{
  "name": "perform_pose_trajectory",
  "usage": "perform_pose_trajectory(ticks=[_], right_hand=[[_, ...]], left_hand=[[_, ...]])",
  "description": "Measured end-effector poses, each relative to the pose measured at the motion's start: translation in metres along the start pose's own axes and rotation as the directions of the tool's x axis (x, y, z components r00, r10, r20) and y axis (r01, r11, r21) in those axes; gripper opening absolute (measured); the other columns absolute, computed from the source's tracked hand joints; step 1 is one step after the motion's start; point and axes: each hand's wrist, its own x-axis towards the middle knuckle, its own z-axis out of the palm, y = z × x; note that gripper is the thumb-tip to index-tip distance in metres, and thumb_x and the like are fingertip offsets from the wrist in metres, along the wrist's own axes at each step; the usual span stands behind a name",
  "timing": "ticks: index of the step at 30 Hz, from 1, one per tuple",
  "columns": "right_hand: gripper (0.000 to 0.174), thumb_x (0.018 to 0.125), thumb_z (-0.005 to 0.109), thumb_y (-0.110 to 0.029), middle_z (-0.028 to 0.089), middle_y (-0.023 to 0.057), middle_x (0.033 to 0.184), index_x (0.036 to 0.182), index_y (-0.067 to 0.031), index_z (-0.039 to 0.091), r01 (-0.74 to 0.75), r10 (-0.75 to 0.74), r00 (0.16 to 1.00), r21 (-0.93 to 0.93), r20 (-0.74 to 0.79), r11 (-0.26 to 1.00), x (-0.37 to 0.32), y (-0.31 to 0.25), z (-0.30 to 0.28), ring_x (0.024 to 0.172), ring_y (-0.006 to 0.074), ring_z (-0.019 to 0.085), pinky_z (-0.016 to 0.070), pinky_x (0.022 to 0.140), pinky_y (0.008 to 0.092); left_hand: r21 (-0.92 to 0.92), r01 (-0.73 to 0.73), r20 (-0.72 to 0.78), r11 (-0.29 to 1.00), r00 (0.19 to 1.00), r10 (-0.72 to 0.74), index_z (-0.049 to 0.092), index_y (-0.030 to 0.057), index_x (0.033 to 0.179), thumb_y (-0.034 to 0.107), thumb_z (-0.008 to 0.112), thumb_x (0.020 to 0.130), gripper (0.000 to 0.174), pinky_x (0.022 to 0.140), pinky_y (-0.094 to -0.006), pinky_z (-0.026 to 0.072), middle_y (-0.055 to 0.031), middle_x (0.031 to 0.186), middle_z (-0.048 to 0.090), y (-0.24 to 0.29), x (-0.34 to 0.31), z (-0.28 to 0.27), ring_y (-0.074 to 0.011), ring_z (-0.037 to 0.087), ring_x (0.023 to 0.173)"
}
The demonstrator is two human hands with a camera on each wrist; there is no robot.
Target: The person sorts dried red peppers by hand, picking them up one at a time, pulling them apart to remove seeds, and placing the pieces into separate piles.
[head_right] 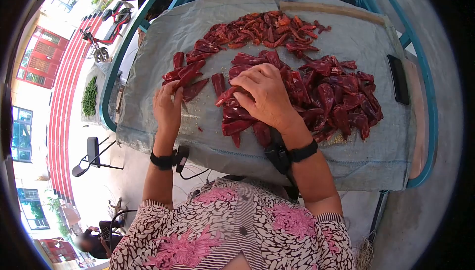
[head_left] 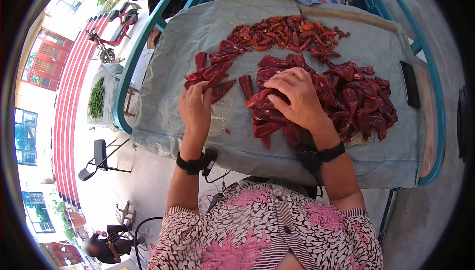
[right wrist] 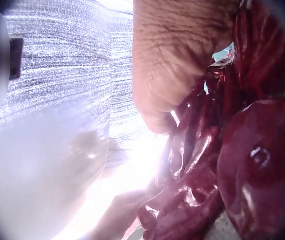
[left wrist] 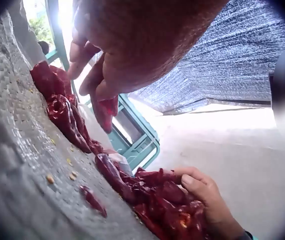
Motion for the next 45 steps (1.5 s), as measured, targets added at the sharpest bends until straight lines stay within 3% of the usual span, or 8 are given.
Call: perform_pose_trajectory(ticks=[3, 12, 18, 25, 31, 34, 39, 45], right_hand=[[0.042, 0.078, 0.082, -0.012, 0.071, 0.0015, 0.117, 0.119, -0.0154, 0.072, -0.015, 0.016, 1.0, 0.046, -0.004, 0.999, 0.006, -0.006, -0.005, 0.117, 0.0262, 0.06, 0.043, 0.106, 0.0462], [0.035, 0.08, 0.081, -0.011, 0.072, 0.0012, 0.112, 0.114, -0.0146, 0.075, 0.039, -0.04, 0.999, -0.059, -0.008, 0.997, -0.001, 0.005, 0.004, 0.116, 0.0256, 0.061, 0.044, 0.105, 0.0453], [0.041, 0.084, 0.08, -0.013, 0.07, 0.0048, 0.12, 0.124, -0.0138, 0.069, -0.119, 0.107, 0.982, -0.072, -0.153, 0.99, 0.002, 0.006, 0.003, 0.117, 0.0285, 0.061, 0.0437, 0.104, 0.0467], [0.046, 0.086, 0.079, -0.013, 0.069, 0.007, 0.126, 0.13, -0.0134, 0.064, -0.185, 0.177, 0.978, -0.065, -0.108, 0.981, -0.003, 0.011, 0.007, 0.118, 0.0294, 0.061, 0.0436, 0.105, 0.0476], [0.044, 0.084, 0.08, -0.016, 0.07, 0.0038, 0.121, 0.126, -0.0152, 0.067, -0.054, 0.043, 0.987, -0.067, -0.156, 0.996, 0.005, 0.005, -0.005, 0.115, 0.0265, 0.063, 0.0412, 0.108, 0.0503], [0.044, 0.084, 0.081, -0.019, 0.07, 0.0026, 0.12, 0.126, -0.0167, 0.069, -0.011, 0.008, 0.996, -0.042, -0.085, 0.999, 0.009, -0.007, -0.013, 0.114, 0.0257, 0.063, 0.0392, 0.111, 0.0511], [0.043, 0.086, 0.08, -0.016, 0.074, 0.0009, 0.104, 0.127, -0.0179, 0.072, 0.049, -0.05, 0.999, 0.032, 0.011, 0.998, 0.004, -0.001, -0.006, 0.101, 0.022, 0.067, 0.039, 0.112, 0.0485], [0.042, 0.086, 0.079, -0.013, 0.074, 0.0, 0.098, 0.127, -0.0179, 0.073, -0.085, 0.079, 0.989, -0.042, -0.128, 0.996, 0.0, 0.008, 0.001, 0.097, 0.0214, 0.067, 0.0401, 0.111, 0.047]], left_hand=[[-0.295, -0.033, 0.073, 0.955, 0.996, 0.057, 0.072, 0.0121, 0.113, 0.011, 0.075, 0.089, 0.024, 0.088, -0.0416, 0.0479, -0.0066, 0.102, 0.073, 0.031, -0.008, -0.012, -0.029, 0.066, 0.094], [-0.323, -0.146, 0.161, 0.935, 0.965, 0.206, 0.072, 0.0085, 0.121, 0.004, 0.075, 0.088, 0.033, 0.093, -0.039, 0.051, -0.0101, 0.108, 0.071, 0.065, -0.016, -0.008, -0.0296, 0.066, 0.102], [0.151, -0.066, 0.078, 0.986, 0.995, 0.055, 0.068, 0.0115, 0.129, 0.014, 0.079, 0.085, 0.046, 0.101, -0.0442, 0.0472, -0.014, 0.133, 0.06, 0.009, -0.009, 0.009, -0.0359, 0.058, 0.115], [0.016, 0.009, 0.218, 1.0, 0.976, -0.013, 0.067, 0.0097, 0.125, 0.011, 0.078, 0.082, 0.045, 0.098, -0.0442, 0.0494, -0.0131, 0.122, 0.064, -0.012, -0.008, 0.017, -0.0346, 0.061, 0.112], [-0.144, -0.083, 0.042, 0.986, 0.995, 0.09, 0.066, 0.0056, 0.121, -0.002, 0.077, 0.079, 0.044, 0.089, -0.0391, 0.0555, -0.0118, 0.12, 0.063, 0.024, -0.011, -0.012, -0.0289, 0.066, 0.107], [-0.362, -0.093, 0.168, 0.927, 0.972, 0.163, 0.066, 0.005, 0.12, -0.005, 0.077, 0.078, 0.045, 0.09, -0.038, 0.0561, -0.0114, 0.121, 0.063, 0.057, -0.015, -0.027, -0.0277, 0.065, 0.11], [-0.313, -0.279, 0.121, 0.908, 0.937, 0.329, 0.067, 0.0086, 0.123, -0.001, 0.08, 0.076, 0.049, 0.094, -0.044, 0.0546, -0.0136, 0.128, 0.061, 0.083, -0.02, -0.022, -0.0346, 0.063, 0.113], [-0.341, -0.122, 0.078, 0.932, 0.985, 0.157, 0.068, 0.0067, 0.123, -0.007, 0.079, 0.08, 0.047, 0.085, -0.0349, 0.0574, -0.0112, 0.125, 0.062, 0.074, -0.026, -0.017, -0.0257, 0.068, 0.103]])
